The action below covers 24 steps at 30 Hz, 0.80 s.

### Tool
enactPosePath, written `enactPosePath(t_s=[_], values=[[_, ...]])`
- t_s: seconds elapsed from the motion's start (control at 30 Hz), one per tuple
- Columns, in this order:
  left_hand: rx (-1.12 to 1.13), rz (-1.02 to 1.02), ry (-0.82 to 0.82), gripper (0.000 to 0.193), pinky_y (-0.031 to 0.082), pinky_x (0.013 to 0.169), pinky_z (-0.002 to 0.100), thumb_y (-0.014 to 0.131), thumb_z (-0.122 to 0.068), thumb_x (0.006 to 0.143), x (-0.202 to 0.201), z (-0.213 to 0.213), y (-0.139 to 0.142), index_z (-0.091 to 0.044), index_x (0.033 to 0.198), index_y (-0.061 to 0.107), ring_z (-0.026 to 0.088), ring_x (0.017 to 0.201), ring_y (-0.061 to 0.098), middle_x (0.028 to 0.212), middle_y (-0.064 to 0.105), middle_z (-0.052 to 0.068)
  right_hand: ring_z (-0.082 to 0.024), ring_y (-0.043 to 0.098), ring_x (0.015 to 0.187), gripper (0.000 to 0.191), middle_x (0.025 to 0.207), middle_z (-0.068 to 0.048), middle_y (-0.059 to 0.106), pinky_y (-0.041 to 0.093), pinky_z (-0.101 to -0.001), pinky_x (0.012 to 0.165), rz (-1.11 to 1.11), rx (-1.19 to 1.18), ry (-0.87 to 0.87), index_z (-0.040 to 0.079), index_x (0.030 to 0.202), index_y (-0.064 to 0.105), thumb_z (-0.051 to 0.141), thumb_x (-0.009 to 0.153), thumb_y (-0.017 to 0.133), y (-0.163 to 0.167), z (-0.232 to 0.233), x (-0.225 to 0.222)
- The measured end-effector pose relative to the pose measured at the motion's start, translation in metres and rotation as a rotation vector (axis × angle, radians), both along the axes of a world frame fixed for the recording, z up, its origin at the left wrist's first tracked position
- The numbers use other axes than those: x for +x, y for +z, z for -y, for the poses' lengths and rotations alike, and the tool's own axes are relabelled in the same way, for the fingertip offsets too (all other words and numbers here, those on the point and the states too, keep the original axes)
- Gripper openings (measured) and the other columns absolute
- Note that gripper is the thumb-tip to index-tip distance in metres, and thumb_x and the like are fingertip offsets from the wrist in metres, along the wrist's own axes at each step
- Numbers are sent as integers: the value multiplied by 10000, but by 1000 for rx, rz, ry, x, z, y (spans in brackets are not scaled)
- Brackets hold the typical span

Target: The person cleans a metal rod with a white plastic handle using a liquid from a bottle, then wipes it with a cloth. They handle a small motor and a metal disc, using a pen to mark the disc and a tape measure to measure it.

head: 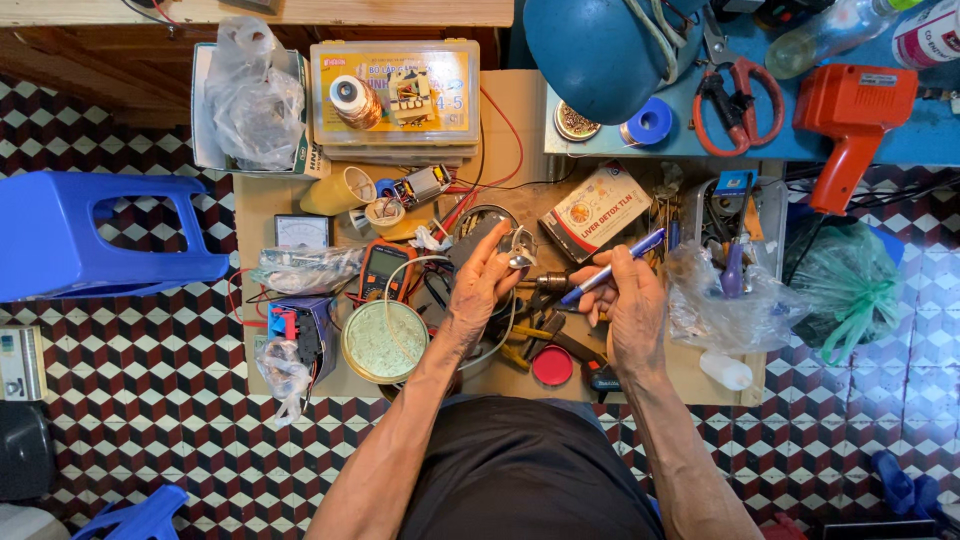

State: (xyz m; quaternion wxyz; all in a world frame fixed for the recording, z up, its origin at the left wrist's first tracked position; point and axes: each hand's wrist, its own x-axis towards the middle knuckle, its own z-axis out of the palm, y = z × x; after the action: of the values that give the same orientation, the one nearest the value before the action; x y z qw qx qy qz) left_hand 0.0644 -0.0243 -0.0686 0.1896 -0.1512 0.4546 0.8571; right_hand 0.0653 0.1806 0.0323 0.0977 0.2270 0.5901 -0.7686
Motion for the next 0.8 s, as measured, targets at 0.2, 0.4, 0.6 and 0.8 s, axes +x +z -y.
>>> enactPosePath(t_s=[0.2, 0.4, 0.6, 0.8], values=[[-31, 58, 64, 566, 532, 1006, 283, 475, -180, 1061, 0, 4, 5, -72, 1601, 345, 120, 1118, 623, 1216, 625, 74, -126, 649, 708, 288, 989, -184, 724, 523, -229, 589, -61, -13, 39, -26, 1171, 559, 243, 1069, 547, 5, 5, -4], [-39, 34, 124, 570, 497, 1108, 371, 446, -189, 1053, 3, 22, 25, -40, 1586, 309, 195, 1259, 594, 1401, 564, 137, -145, 702, 832, 234, 1079, -182, 715, 586, -251, 716, -103, -9, 117, -21, 1183, 601, 148, 1022, 592, 34, 17, 1], [-73, 51, 128, 578, 485, 1113, 373, 437, -216, 1056, 2, 26, 40, -38, 1588, 296, 198, 1270, 588, 1421, 556, 138, -164, 719, 836, 194, 1056, -173, 738, 595, -272, 712, -185, -20, 77, -16, 1128, 652, 128, 998, 652, 67, 24, 2], [-58, 48, 125, 566, 492, 1100, 373, 448, -203, 1050, -1, 20, 40, -55, 1582, 322, 190, 1258, 597, 1418, 558, 124, -141, 660, 825, 186, 1008, -139, 738, 556, -252, 707, -243, 429, 177, 3, 1142, 713, 111, 993, 688, 97, 29, 10]])
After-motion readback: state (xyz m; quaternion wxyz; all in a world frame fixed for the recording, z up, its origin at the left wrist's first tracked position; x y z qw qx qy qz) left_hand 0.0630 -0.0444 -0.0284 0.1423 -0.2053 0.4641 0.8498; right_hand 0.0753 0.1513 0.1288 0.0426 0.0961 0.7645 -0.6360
